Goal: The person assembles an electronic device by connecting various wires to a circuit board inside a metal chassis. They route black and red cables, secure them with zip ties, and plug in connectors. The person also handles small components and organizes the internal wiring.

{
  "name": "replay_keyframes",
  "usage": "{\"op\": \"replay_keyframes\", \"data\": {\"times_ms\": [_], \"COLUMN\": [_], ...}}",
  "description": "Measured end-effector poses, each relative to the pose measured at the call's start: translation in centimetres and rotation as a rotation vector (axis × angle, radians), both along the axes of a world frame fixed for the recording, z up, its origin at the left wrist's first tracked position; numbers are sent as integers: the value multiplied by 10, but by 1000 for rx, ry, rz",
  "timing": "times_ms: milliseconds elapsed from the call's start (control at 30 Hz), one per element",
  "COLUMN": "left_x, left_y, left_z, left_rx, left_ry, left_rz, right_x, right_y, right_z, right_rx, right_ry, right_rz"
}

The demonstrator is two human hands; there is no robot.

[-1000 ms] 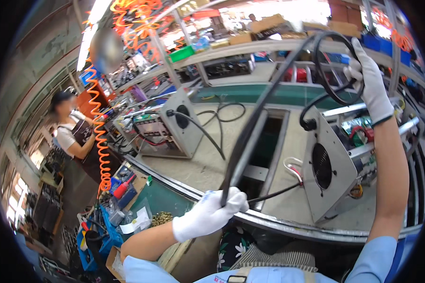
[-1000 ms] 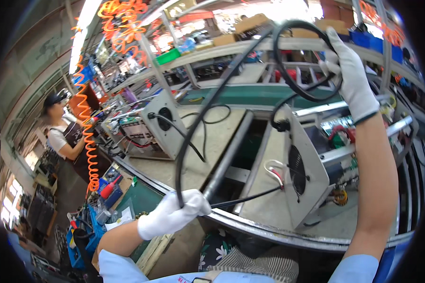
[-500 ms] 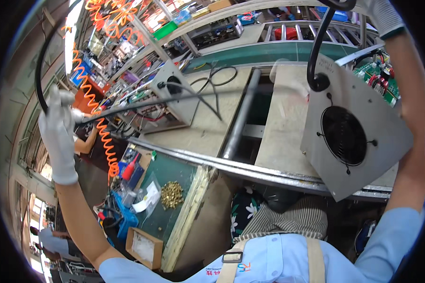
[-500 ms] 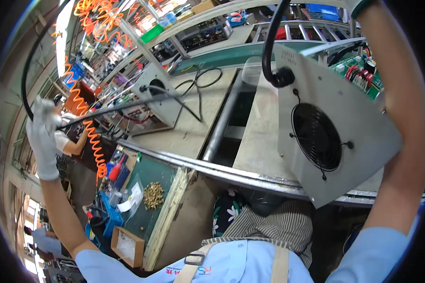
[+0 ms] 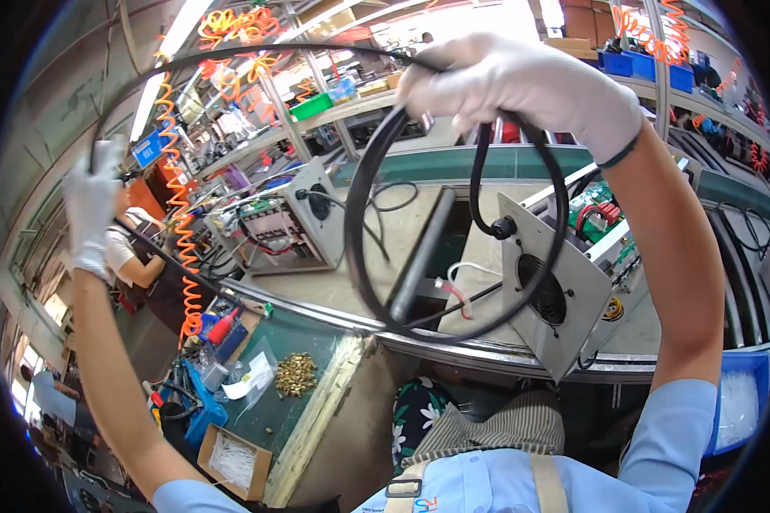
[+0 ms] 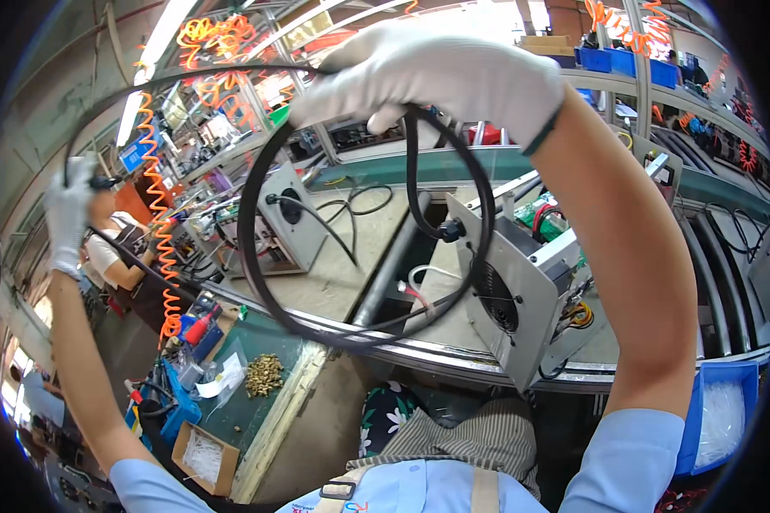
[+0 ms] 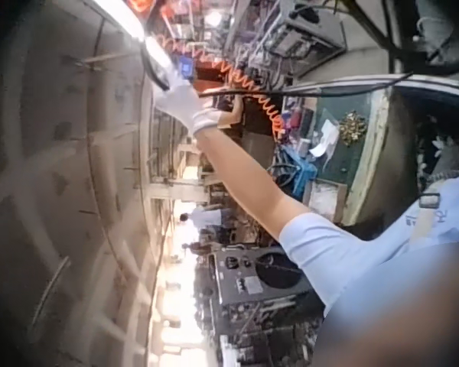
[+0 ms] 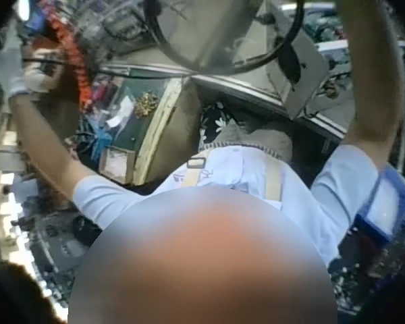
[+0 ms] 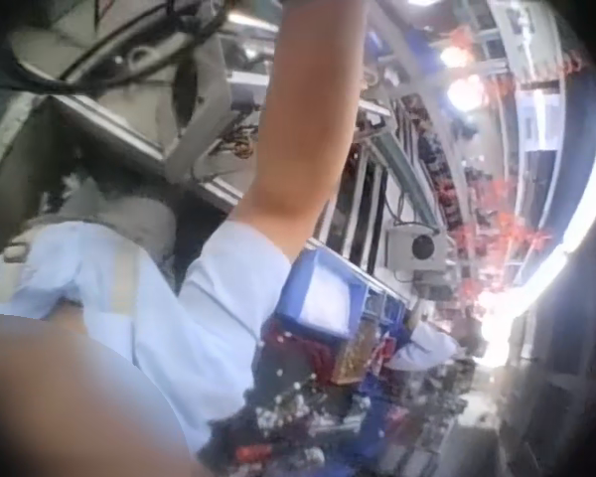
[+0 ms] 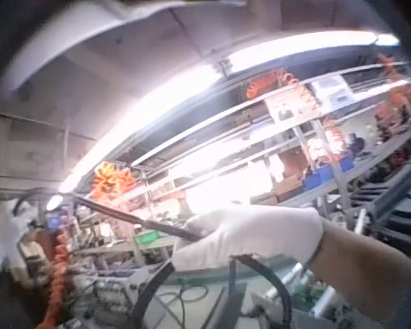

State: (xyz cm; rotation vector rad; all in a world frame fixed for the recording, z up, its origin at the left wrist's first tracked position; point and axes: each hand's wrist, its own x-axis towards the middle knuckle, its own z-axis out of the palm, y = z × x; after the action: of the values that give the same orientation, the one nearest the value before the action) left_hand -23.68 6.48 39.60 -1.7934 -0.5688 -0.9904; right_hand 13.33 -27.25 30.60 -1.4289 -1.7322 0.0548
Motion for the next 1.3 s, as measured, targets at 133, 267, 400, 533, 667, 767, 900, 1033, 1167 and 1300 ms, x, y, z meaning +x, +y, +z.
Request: {"op": "replay_keyframes", "data": {"times_ms": [133, 267, 400, 533, 667, 767, 900, 1033, 1167, 1300], "left_x": [55, 93, 119, 131, 108, 119, 132, 150, 181, 192], "left_y": [-29, -75, -84, -53, 21, 44, 84, -2, -111, -99], "left_z": [-59, -85, -120, -177, -284, -326, -374, -334, -229, -165], "left_rx": [-885, -488, -668, -1556, -1894, -1942, -2014, -910, -701, -49], "left_ry": [-311, -113, -110, -366, -540, -459, -436, 242, 580, -75], "left_rz": [-616, -505, -546, -753, -745, -929, -678, -519, -704, -860], "right_x": [-55, -60, -45, 12, 124, 160, 177, 106, 48, -40], "right_y": [37, 80, 91, 32, 12, 16, 23, 73, 121, 140], "right_z": [10, 5, -14, 19, -28, -53, -47, -29, -25, -34], "right_rx": [-277, -343, -256, -209, 263, 342, 339, 366, 91, -99], "right_ry": [-261, -234, -13, 359, 774, 1076, 1010, 755, 299, -120], "right_rz": [-112, -77, 123, 12, -86, -360, -504, -451, -385, -48]}}
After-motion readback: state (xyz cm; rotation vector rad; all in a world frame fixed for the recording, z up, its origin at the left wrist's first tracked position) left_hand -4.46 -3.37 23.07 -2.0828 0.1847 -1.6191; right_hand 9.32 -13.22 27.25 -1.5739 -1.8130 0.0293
